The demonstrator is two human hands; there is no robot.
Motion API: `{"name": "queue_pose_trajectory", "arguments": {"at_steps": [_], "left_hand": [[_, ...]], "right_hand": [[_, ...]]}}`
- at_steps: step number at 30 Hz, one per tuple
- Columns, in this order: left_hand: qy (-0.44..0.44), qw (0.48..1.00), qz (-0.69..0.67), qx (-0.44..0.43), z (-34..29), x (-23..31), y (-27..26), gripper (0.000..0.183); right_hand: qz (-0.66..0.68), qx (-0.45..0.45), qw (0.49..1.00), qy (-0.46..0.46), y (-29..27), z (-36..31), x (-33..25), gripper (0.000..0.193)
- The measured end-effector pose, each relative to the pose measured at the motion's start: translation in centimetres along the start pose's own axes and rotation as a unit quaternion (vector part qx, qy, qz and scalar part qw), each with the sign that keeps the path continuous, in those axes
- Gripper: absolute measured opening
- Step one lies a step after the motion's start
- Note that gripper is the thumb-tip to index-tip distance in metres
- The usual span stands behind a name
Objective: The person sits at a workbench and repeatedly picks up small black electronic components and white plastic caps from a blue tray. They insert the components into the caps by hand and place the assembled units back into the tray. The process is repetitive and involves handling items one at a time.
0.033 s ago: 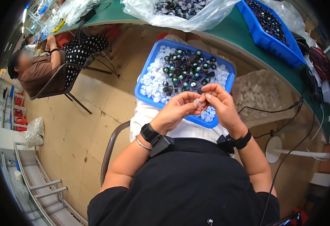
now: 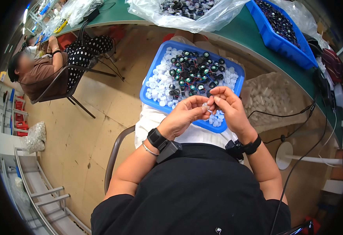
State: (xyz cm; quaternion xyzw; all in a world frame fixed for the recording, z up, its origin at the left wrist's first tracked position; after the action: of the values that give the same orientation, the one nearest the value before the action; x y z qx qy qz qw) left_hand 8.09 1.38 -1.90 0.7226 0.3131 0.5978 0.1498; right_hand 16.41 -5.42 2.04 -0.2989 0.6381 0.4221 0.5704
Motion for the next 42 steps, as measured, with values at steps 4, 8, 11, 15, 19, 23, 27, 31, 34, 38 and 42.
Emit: {"name": "queue_pose_trajectory", "arguments": {"at_steps": [4, 8, 11, 15, 19, 23, 27, 31, 34, 38, 42], "left_hand": [[-0.008, 1.000, -0.006, -0.016, 1.0, -1.1, -0.1, 0.041], [-0.006, 0.999, -0.029, -0.011, 1.7, -0.8, -0.4, 0.047], [0.000, 1.000, -0.022, -0.004, 1.4, -0.2, -0.2, 0.045], [0.023, 0.999, -0.020, 0.034, 0.1, 0.4, -0.3, 0.039], [0.049, 0.996, -0.051, 0.044, -0.9, 1.3, -0.8, 0.034], [0.067, 0.994, -0.077, 0.040, -1.2, 1.5, -1.1, 0.033], [0.065, 0.993, -0.092, 0.048, -1.0, 1.0, -1.4, 0.031], [0.073, 0.991, -0.084, 0.070, -1.0, 0.9, -1.7, 0.029], [0.063, 0.991, -0.081, 0.080, -0.8, 0.2, -2.7, 0.029], [0.050, 0.991, -0.095, 0.077, -0.8, -0.1, -2.9, 0.026], [0.049, 0.990, -0.125, 0.051, -0.7, 0.1, -2.2, 0.029]], "right_hand": [[-0.009, -0.012, 0.999, 0.042, -0.1, 0.0, 0.7, 0.016], [-0.058, -0.027, 0.996, 0.059, 0.6, -0.3, 0.5, 0.015], [-0.060, -0.023, 0.998, 0.023, 0.7, -0.4, -0.2, 0.015], [-0.104, -0.018, 0.994, -0.003, 0.5, -0.3, -0.5, 0.014], [-0.244, 0.022, 0.966, -0.086, 0.8, -0.7, -1.6, 0.010], [-0.379, 0.055, 0.912, -0.145, 1.3, -1.1, -3.0, 0.007], [-0.466, 0.061, 0.845, -0.254, 2.1, -1.6, -4.4, 0.006], [-0.481, 0.078, 0.834, -0.259, 1.8, -1.7, -4.5, 0.007], [-0.472, 0.093, 0.838, -0.258, 1.7, -1.8, -4.6, 0.007], [-0.460, 0.105, 0.842, -0.261, 1.6, -2.0, -4.8, 0.008], [-0.465, 0.096, 0.840, -0.263, 1.9, -2.1, -4.8, 0.008]]}}
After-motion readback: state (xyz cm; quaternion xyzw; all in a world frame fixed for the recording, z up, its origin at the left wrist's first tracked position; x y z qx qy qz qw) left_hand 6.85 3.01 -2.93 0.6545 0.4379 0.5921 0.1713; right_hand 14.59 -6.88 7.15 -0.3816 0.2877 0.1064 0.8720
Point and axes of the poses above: each hand's wrist, its own z-axis towards the middle knuckle, its own y-axis out of the palm, x = y × z, the point moved 9 cm from there along z, towards the middle knuckle, and after that the axes turned 2 degrees about -z, right-handed, at the moved point
